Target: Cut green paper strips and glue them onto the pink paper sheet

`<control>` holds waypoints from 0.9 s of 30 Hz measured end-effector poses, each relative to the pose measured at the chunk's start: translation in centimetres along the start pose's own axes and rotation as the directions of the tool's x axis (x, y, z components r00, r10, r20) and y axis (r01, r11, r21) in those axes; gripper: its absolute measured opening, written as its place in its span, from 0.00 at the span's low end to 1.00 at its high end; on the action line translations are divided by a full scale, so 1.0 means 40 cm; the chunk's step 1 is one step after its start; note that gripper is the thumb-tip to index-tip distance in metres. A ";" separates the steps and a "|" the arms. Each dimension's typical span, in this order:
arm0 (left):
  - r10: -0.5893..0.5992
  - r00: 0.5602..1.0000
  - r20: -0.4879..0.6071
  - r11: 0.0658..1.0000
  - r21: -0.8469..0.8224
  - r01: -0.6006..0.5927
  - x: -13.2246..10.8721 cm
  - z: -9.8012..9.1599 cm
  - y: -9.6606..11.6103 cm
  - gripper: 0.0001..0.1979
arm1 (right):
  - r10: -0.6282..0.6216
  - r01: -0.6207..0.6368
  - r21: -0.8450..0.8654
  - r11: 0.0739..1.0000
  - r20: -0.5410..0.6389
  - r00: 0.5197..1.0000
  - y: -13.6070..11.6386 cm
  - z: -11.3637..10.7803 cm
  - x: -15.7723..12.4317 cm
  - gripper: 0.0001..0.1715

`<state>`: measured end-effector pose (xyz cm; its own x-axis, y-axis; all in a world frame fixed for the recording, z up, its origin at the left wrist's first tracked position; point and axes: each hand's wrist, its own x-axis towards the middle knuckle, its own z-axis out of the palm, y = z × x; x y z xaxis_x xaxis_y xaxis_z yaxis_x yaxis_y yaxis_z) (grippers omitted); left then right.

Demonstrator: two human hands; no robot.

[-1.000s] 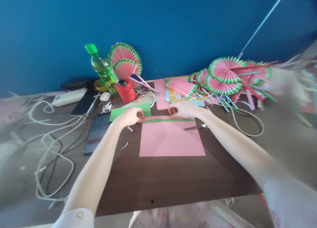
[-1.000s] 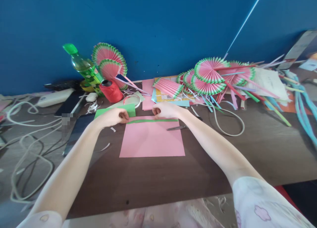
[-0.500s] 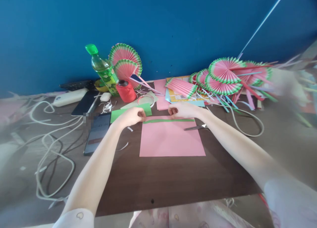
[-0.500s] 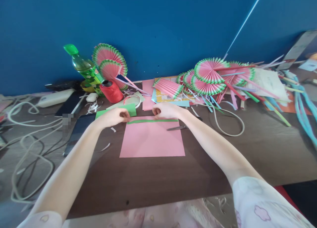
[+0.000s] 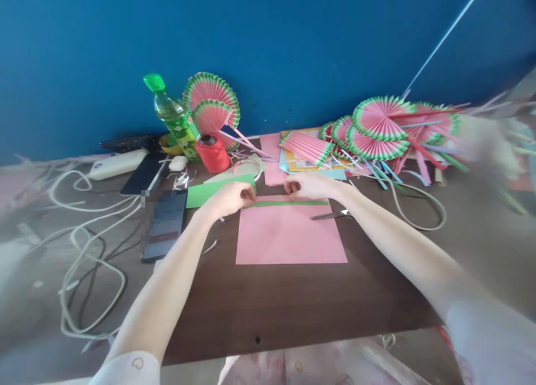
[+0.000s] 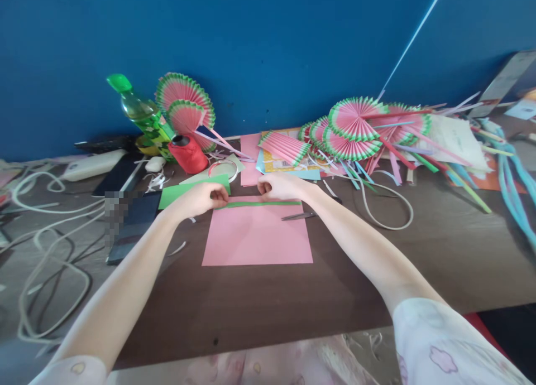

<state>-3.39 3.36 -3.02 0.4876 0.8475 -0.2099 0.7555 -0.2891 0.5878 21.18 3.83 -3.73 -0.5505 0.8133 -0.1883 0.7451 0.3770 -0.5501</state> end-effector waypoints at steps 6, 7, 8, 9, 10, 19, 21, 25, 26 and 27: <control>-0.017 1.000 0.023 1.000 -0.006 0.017 0.003 0.000 -0.010 0.07 | 0.004 -0.004 0.003 1.000 -0.003 1.000 -0.001 0.000 -0.001 0.11; -0.018 0.999 0.030 1.000 -0.007 0.018 0.003 0.001 -0.012 0.07 | 0.005 -0.005 0.004 1.000 -0.001 1.000 -0.002 0.000 -0.002 0.11; -0.020 0.999 0.034 1.000 -0.007 0.020 0.004 0.001 -0.014 0.07 | 0.006 -0.006 0.006 1.000 0.000 1.000 -0.002 0.000 -0.002 0.11; -0.023 0.999 0.036 1.000 -0.005 0.023 0.004 0.001 -0.015 0.07 | 0.006 -0.006 0.009 1.000 0.000 1.000 -0.003 0.000 -0.002 0.11; -0.025 0.999 0.038 1.000 -0.004 0.025 0.004 0.001 -0.016 0.07 | 0.006 -0.006 0.012 1.000 0.000 1.000 -0.004 0.000 -0.003 0.11; -0.007 0.999 0.053 1.000 -0.020 0.008 0.004 -0.002 -0.016 0.06 | 0.008 -0.008 0.011 1.000 0.001 1.000 -0.003 0.000 -0.001 0.12; -0.004 0.998 0.060 1.000 -0.022 0.005 0.005 -0.003 -0.016 0.06 | 0.007 -0.007 0.008 1.000 -0.001 1.000 -0.004 0.000 -0.002 0.11; 0.030 0.998 0.053 0.999 -0.011 -0.030 0.005 -0.006 -0.015 0.06 | 0.008 -0.008 0.006 1.000 0.001 1.000 -0.004 -0.001 -0.002 0.10; 0.042 0.998 0.048 0.999 -0.004 -0.041 0.005 -0.006 -0.015 0.06 | 0.008 -0.008 0.003 1.000 0.000 1.000 -0.004 -0.001 -0.002 0.10; 0.050 0.998 0.043 0.999 0.002 -0.051 0.005 -0.006 -0.016 0.06 | 0.007 -0.007 0.000 1.000 -0.001 1.000 -0.004 -0.001 -0.002 0.10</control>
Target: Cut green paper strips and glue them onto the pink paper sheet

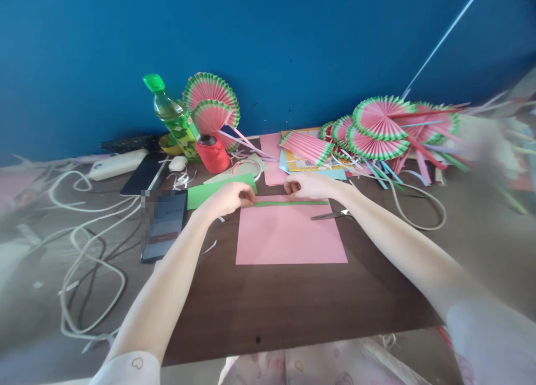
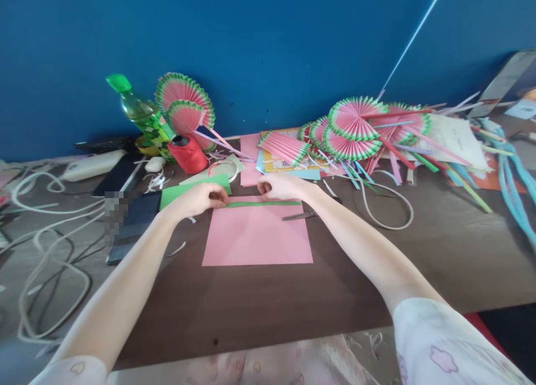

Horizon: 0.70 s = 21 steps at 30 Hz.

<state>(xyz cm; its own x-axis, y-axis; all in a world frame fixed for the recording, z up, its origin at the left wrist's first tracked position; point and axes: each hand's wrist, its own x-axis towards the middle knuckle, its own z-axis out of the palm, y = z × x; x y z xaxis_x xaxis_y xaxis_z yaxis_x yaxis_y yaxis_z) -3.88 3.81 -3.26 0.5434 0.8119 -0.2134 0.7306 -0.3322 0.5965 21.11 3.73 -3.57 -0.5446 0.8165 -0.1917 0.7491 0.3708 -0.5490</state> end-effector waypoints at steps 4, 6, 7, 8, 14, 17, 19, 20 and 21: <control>0.007 1.000 0.001 1.000 -0.006 -0.007 0.002 0.003 -0.005 0.06 | -0.002 0.002 -0.001 1.000 0.005 1.000 -0.001 -0.001 0.000 0.11; 0.004 1.000 0.003 1.000 -0.011 -0.004 0.004 0.005 -0.008 0.06 | 0.005 -0.005 0.004 1.000 0.010 1.000 -0.002 -0.001 0.000 0.12; 0.002 1.000 0.000 1.000 -0.010 -0.002 0.005 0.005 -0.009 0.06 | 0.008 -0.008 0.005 1.000 0.011 1.000 -0.003 -0.001 -0.001 0.12; -0.003 1.000 -0.004 1.000 -0.008 0.003 0.006 0.006 -0.010 0.06 | 0.010 -0.010 0.006 1.000 0.011 1.000 -0.004 -0.001 -0.001 0.12; -0.024 1.000 0.003 0.999 -0.037 0.024 0.000 0.000 0.004 0.06 | 0.004 -0.004 0.000 1.000 0.006 1.000 -0.004 -0.003 -0.002 0.11; -0.037 0.999 -0.013 0.998 -0.041 0.037 -0.007 -0.012 0.014 0.05 | 0.006 -0.006 0.003 1.000 0.010 1.000 -0.003 -0.002 -0.001 0.11; -0.037 0.999 -0.034 0.999 -0.007 0.037 -0.011 -0.022 0.013 0.05 | 0.005 -0.005 0.010 1.000 0.009 1.000 -0.003 -0.002 -0.001 0.12; -0.038 0.998 -0.043 0.999 0.020 0.039 -0.013 -0.027 0.010 0.05 | 0.005 -0.005 0.012 1.000 0.008 1.000 -0.003 -0.002 -0.001 0.12; -0.043 0.998 -0.050 0.998 0.044 0.046 -0.013 -0.032 0.005 0.05 | 0.005 -0.005 0.013 1.000 0.009 1.000 -0.002 -0.002 -0.001 0.12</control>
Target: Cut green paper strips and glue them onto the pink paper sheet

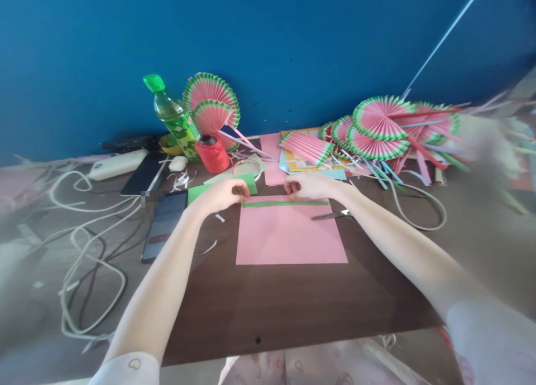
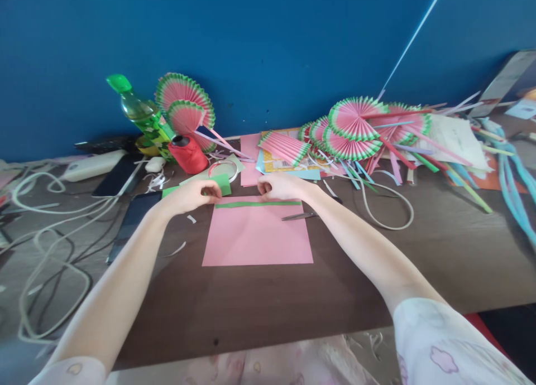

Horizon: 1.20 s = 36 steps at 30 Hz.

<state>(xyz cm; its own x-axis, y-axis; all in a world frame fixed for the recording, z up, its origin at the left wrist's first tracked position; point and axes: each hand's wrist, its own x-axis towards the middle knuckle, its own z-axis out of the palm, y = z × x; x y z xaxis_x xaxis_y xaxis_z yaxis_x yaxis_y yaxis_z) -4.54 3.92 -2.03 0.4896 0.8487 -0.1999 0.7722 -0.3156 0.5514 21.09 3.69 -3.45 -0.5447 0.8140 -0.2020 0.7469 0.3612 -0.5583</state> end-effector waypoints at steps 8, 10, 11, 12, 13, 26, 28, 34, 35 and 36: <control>-0.081 0.997 0.005 0.994 0.070 0.081 -0.003 -0.008 -0.023 0.06 | 0.003 -0.003 0.012 1.000 0.005 1.000 0.002 0.000 0.002 0.11; -0.106 0.994 0.001 0.991 0.078 0.106 -0.003 -0.006 -0.018 0.06 | 0.004 -0.004 0.010 1.000 0.006 1.000 0.002 0.000 0.002 0.11; -0.120 0.993 0.003 0.989 0.082 0.120 -0.003 -0.005 -0.016 0.06 | 0.003 -0.003 0.009 1.000 0.006 1.000 0.003 0.000 0.002 0.11; -0.133 0.991 0.008 0.988 0.086 0.131 -0.002 -0.004 -0.014 0.07 | 0.002 -0.002 0.007 1.000 0.005 1.000 0.003 0.000 0.002 0.11; -0.140 0.990 0.013 0.987 0.088 0.138 -0.002 -0.003 -0.014 0.06 | 0.000 0.000 0.007 1.000 0.005 1.000 0.003 0.001 0.002 0.11; -0.136 0.991 0.017 0.990 0.047 0.135 -0.001 -0.001 -0.017 0.06 | -0.010 0.010 0.016 1.000 -0.002 1.000 0.002 0.001 0.001 0.11; -0.121 0.993 0.015 0.991 0.055 0.120 -0.001 -0.002 -0.014 0.05 | -0.009 0.009 0.012 1.000 0.000 1.000 0.003 0.002 0.001 0.10; -0.084 0.996 0.008 0.993 0.085 0.083 0.001 -0.004 -0.014 0.05 | -0.023 0.023 0.005 1.000 -0.005 1.000 0.005 0.002 0.001 0.10; -0.082 0.997 0.010 0.993 0.087 0.081 0.002 -0.004 -0.015 0.05 | -0.024 0.024 0.006 1.000 -0.003 1.000 0.004 0.002 0.001 0.10; -0.080 0.997 0.010 0.993 0.091 0.079 0.002 -0.004 -0.016 0.05 | -0.024 0.024 0.006 1.000 -0.003 1.000 0.004 0.002 0.000 0.10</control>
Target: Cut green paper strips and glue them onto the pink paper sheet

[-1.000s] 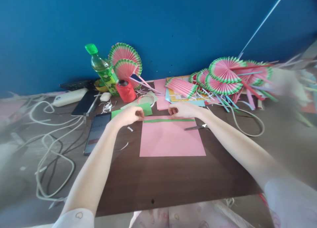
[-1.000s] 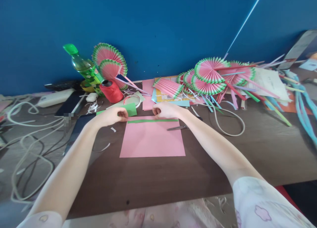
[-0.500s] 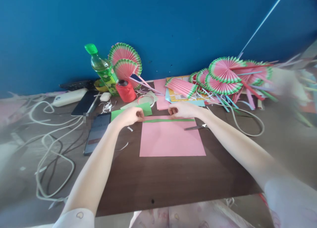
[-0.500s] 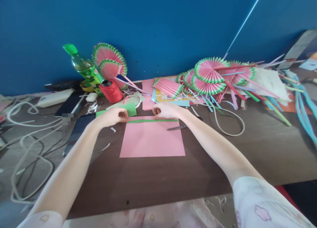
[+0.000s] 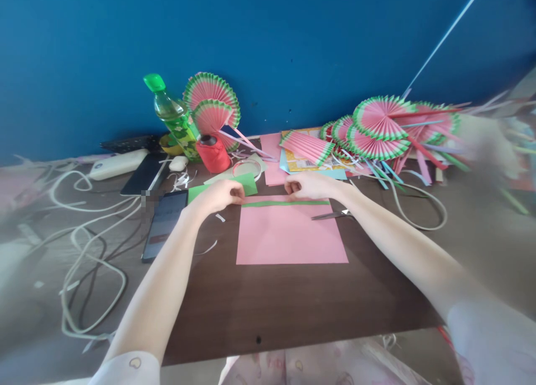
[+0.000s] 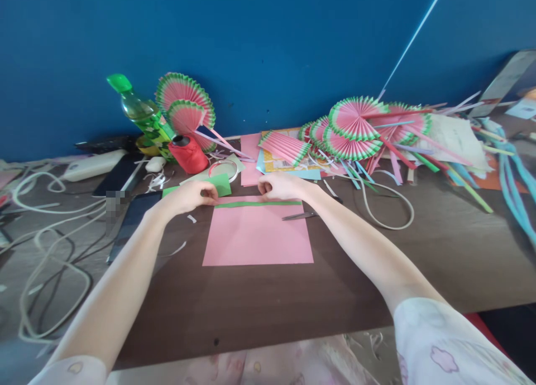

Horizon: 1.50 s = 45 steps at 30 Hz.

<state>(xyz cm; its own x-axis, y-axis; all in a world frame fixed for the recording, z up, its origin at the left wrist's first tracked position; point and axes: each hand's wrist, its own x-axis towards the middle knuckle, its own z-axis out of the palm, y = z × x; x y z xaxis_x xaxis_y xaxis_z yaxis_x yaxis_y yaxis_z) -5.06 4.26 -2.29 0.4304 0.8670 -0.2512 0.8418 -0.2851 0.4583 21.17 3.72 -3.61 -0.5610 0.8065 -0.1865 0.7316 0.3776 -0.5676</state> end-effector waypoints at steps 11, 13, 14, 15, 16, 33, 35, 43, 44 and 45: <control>0.007 1.000 -0.006 1.000 0.012 -0.007 -0.003 -0.006 0.002 0.06 | 0.006 -0.006 -0.012 1.000 -0.001 1.000 0.003 0.000 0.001 0.10; 0.009 1.000 -0.001 1.000 0.014 -0.009 -0.002 -0.007 0.000 0.07 | 0.012 -0.012 -0.011 1.000 -0.002 1.000 0.003 0.000 0.001 0.10; 0.012 1.000 0.001 1.000 0.015 -0.012 -0.002 -0.008 -0.002 0.07 | 0.012 -0.012 -0.011 1.000 -0.002 1.000 0.003 0.000 0.000 0.10; 0.017 1.000 0.004 1.000 0.015 -0.017 -0.001 -0.009 -0.005 0.07 | 0.012 -0.012 -0.012 1.000 -0.003 1.000 0.003 0.000 0.000 0.10; 0.022 1.000 0.005 1.000 0.013 -0.022 -0.001 -0.009 -0.007 0.07 | 0.012 -0.012 -0.012 1.000 -0.004 1.000 0.003 0.000 0.000 0.11; 0.282 0.959 0.007 0.959 0.032 -0.282 0.003 0.047 0.051 0.25 | 0.003 -0.003 -0.007 1.000 -0.014 1.000 0.004 0.003 0.003 0.12; 0.284 0.959 0.005 0.958 0.047 -0.283 0.004 0.047 0.049 0.25 | -0.003 0.003 -0.007 1.000 -0.015 1.000 0.005 0.003 0.004 0.12; 0.302 0.953 0.010 0.952 0.042 -0.302 0.010 0.048 0.036 0.24 | -0.006 0.005 0.029 1.000 0.029 1.000 0.019 -0.005 0.010 0.09; 0.300 0.954 0.009 0.953 0.035 -0.300 0.010 0.048 0.037 0.22 | -0.003 0.002 0.033 0.999 0.035 0.999 0.020 -0.007 0.010 0.09; 0.296 0.955 0.008 0.955 0.027 -0.296 0.009 0.048 0.038 0.21 | -0.003 0.002 0.033 0.999 0.037 0.999 0.021 -0.008 0.010 0.09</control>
<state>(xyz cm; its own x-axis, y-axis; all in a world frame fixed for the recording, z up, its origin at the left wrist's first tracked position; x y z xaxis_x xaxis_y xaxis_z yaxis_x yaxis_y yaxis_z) -2.99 3.36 -3.31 0.6628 0.7405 -0.1113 0.6853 -0.5399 0.4887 21.68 4.53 -3.90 -0.5773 0.7879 -0.2143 0.7172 0.3639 -0.5943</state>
